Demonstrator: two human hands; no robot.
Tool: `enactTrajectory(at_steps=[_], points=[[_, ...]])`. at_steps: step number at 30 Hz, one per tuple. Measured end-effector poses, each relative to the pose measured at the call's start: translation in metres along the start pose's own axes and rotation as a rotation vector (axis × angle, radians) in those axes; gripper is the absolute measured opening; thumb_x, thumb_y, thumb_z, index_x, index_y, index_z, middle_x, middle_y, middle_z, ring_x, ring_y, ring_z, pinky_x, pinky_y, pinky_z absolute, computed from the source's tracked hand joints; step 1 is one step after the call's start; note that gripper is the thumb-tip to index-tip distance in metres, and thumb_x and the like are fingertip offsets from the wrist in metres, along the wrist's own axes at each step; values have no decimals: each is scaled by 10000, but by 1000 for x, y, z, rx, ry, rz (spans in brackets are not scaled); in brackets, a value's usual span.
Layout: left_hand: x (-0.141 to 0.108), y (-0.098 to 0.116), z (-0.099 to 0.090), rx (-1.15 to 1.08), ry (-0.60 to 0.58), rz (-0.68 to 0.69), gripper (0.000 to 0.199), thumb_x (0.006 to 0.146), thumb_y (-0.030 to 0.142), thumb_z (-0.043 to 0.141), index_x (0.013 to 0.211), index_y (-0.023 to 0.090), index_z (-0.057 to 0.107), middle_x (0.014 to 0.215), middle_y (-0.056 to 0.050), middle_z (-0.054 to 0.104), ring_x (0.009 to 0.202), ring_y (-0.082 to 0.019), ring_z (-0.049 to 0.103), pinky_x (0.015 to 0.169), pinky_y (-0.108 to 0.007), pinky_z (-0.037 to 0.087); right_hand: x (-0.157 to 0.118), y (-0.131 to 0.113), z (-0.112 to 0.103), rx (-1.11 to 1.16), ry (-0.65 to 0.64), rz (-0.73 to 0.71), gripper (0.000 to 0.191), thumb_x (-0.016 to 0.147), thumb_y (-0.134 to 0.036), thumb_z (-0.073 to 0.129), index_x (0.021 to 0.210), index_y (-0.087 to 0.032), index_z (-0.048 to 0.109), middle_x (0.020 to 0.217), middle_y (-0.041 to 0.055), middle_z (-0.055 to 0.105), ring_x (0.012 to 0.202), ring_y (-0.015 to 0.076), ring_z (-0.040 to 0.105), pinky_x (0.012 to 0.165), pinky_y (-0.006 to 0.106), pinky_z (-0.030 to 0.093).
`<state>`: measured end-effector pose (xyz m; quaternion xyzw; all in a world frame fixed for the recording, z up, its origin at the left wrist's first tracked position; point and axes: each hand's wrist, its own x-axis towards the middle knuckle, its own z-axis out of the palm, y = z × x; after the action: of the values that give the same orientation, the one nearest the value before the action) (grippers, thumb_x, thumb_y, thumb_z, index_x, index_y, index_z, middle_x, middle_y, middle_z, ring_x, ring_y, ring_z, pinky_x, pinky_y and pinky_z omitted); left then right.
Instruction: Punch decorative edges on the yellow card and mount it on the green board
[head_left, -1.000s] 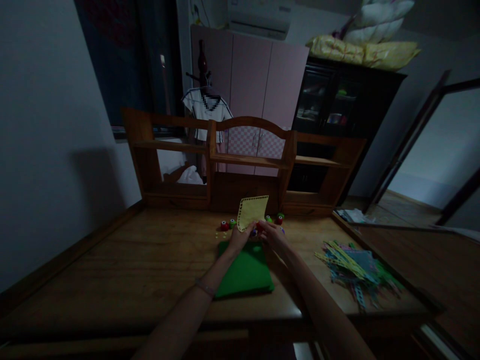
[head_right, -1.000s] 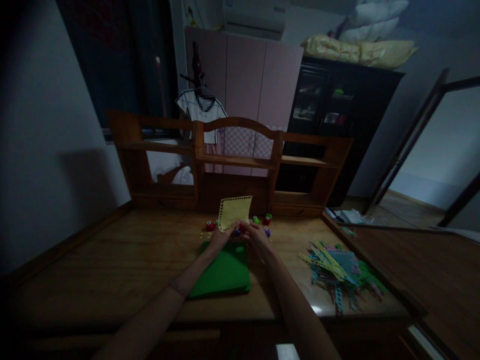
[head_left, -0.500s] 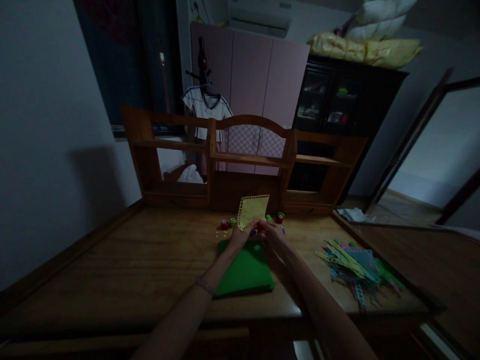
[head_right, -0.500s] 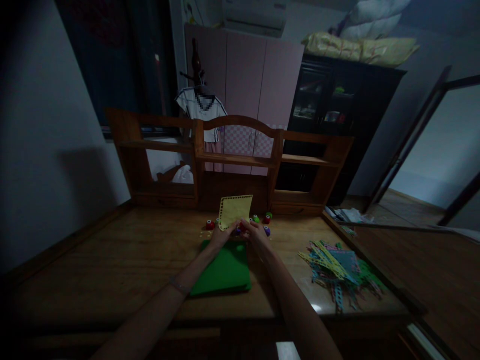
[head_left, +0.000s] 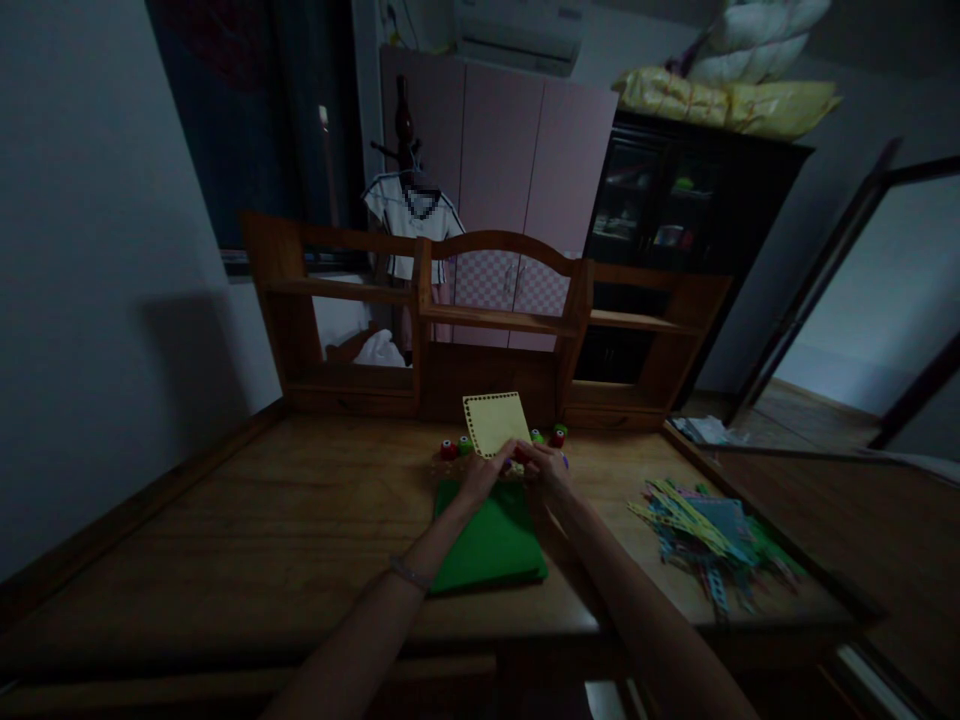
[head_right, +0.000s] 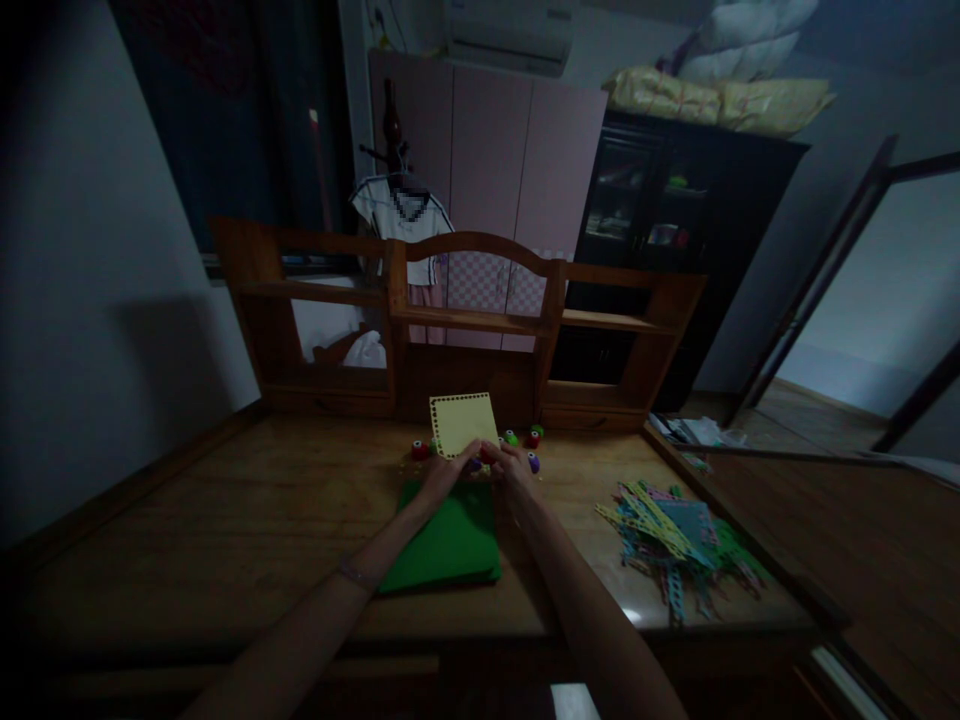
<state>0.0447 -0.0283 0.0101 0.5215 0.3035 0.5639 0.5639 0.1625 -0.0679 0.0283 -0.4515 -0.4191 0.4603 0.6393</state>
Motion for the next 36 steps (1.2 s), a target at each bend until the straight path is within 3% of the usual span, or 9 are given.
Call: enactTrajectory(at_steps=[5, 10, 15, 19, 27, 36], points=[[-2, 2, -2, 28, -30, -90, 429, 750, 466, 648, 1056, 166, 673, 1123, -84, 666, 1071, -256, 606, 997, -391, 427, -2, 0, 1, 19, -12, 24, 322, 610, -456, 745, 666, -163, 626, 599, 12, 582, 466, 101, 466, 423, 236, 291], [-2, 0, -1, 13, -35, -99, 455, 758, 467, 646, 1101, 169, 649, 1185, -93, 633, 1145, -240, 560, 1043, -364, 377, 5, 11, -4, -32, -34, 125, 395, 658, -554, 698, 622, -177, 586, 410, -46, 412, 352, 73, 318, 374, 239, 214], [1, -5, -3, 14, 61, -108, 486, 795, 514, 588, 1137, 170, 618, 1262, -92, 580, 1193, -217, 522, 1075, -346, 322, 7, 12, -4, 19, -92, 107, 408, 622, -558, 732, 700, -170, 631, 596, 2, 559, 456, 80, 440, 436, 226, 318], [2, -4, -4, 5, 94, -34, 469, 807, 525, 564, 1127, 186, 618, 1234, -86, 604, 1169, -208, 542, 1060, -334, 336, 5, 10, -2, 60, -163, 102, 365, 617, -478, 767, 781, -168, 663, 741, 32, 627, 587, 105, 522, 522, 213, 393], [2, 1, -3, -20, 141, 9, 429, 775, 462, 635, 1097, 177, 634, 1173, -92, 640, 1134, -216, 567, 1045, -327, 351, 2, 8, -3, 87, -207, 96, 292, 646, -431, 755, 773, -184, 663, 808, 32, 630, 686, 128, 553, 635, 237, 437], [1, 4, -3, -33, 159, 5, 453, 757, 480, 646, 1096, 180, 636, 1152, -88, 651, 1197, -220, 514, 1080, -341, 298, 6, 10, -4, 120, -165, 109, 292, 619, -403, 787, 759, -189, 645, 765, 36, 627, 595, 117, 542, 541, 242, 436]])
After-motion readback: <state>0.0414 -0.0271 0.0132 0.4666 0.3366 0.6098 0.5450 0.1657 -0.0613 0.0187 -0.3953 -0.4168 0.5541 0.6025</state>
